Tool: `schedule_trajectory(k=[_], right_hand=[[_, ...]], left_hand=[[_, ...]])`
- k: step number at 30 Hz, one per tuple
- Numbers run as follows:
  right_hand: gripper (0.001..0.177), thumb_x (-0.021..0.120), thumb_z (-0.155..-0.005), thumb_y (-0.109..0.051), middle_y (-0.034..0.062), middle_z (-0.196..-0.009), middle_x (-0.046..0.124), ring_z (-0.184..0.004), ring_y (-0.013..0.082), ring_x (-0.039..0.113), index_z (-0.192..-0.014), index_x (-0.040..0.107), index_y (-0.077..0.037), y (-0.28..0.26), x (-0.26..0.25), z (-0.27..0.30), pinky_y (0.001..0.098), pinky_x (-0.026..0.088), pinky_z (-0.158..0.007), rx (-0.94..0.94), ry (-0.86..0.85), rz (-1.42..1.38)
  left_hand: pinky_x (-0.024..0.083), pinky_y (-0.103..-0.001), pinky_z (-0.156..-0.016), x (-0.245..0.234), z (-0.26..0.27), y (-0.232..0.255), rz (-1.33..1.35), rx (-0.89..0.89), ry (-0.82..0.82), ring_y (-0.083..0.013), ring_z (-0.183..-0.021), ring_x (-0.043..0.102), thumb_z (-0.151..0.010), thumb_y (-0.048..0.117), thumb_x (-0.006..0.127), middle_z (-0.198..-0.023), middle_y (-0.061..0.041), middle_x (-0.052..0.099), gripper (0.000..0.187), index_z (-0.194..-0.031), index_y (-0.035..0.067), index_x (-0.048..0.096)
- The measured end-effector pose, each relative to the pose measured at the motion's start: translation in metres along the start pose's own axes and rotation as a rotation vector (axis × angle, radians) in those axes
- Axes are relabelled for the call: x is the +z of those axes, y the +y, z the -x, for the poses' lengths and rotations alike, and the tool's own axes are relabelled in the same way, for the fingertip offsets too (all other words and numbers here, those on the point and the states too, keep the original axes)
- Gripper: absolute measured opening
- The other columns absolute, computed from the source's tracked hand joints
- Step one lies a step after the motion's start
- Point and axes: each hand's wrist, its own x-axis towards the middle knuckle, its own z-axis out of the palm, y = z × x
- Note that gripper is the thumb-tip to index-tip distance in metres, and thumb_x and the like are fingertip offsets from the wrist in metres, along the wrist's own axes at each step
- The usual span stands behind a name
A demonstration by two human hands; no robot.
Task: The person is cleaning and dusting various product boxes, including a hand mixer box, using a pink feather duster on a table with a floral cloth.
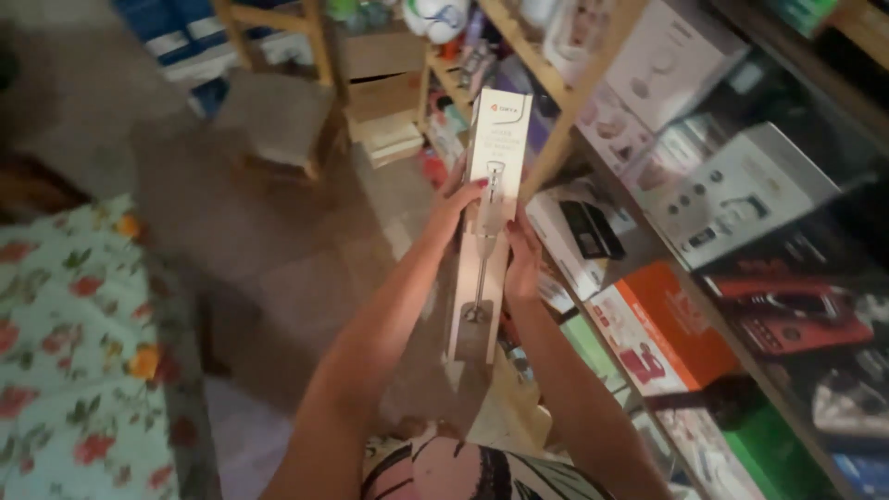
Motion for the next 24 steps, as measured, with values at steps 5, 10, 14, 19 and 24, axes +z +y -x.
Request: schedule_trajectory(k=[5, 10, 14, 19, 24], right_hand=[[0.037, 0.069, -0.093, -0.019, 0.0106, -0.123, 0.069, -0.108, 0.0203, 0.065, -0.130, 0.067, -0.011, 0.019, 0.019, -0.011, 0.0436, 0.052, -0.100, 0.091, -0.066, -0.301], [0.045, 0.066, -0.096, -0.023, 0.0119, -0.135, 0.063, -0.120, 0.0218, 0.063, -0.139, 0.061, -0.010, -0.001, 0.054, 0.005, 0.0435, 0.047, -0.108, 0.092, -0.198, -0.357], [0.058, 0.068, -0.094, -0.027, 0.0176, -0.149, 0.051, -0.136, 0.0258, 0.050, -0.144, 0.052, -0.003, -0.035, 0.081, 0.027, 0.0416, 0.034, -0.120, 0.031, -0.301, -0.348], [0.041, 0.076, -0.088, -0.023, 0.0049, -0.126, 0.071, -0.113, 0.0078, 0.067, -0.129, 0.071, -0.021, 0.015, 0.090, 0.030, 0.0192, 0.043, -0.109, 0.051, -0.157, -0.229], [0.050, 0.071, -0.092, -0.022, 0.0174, -0.142, 0.057, -0.130, 0.0216, 0.055, -0.137, 0.061, -0.005, -0.045, 0.119, 0.071, 0.0341, 0.041, -0.114, 0.093, -0.422, -0.335]], left_hand=[[0.060, -0.038, -0.080, -0.026, 0.027, 0.031, 0.174, 0.045, 0.076, -0.0251, -0.096, 0.070, -0.079, 0.032, 0.087, -0.122, -0.018, 0.068, 0.079, -0.149, 0.029, 0.051], [0.057, -0.045, -0.089, -0.027, 0.070, 0.082, 0.263, 0.062, 0.161, -0.0335, -0.110, 0.065, -0.078, 0.030, 0.085, -0.137, -0.021, 0.060, 0.084, -0.153, 0.023, 0.046], [0.059, -0.047, -0.089, -0.048, 0.080, 0.089, 0.280, 0.084, 0.195, -0.0367, -0.113, 0.065, -0.078, 0.032, 0.087, -0.139, -0.022, 0.059, 0.087, -0.153, 0.024, 0.045], [0.057, -0.049, -0.094, -0.067, 0.111, 0.107, 0.267, 0.186, 0.227, -0.0380, -0.123, 0.061, -0.081, 0.034, 0.086, -0.148, -0.021, 0.052, 0.087, -0.155, 0.024, 0.041], [0.049, -0.051, -0.106, -0.083, 0.146, 0.130, 0.272, 0.185, 0.368, -0.0390, -0.133, 0.053, -0.081, 0.042, 0.083, -0.156, -0.019, 0.044, 0.082, -0.152, 0.024, 0.046]])
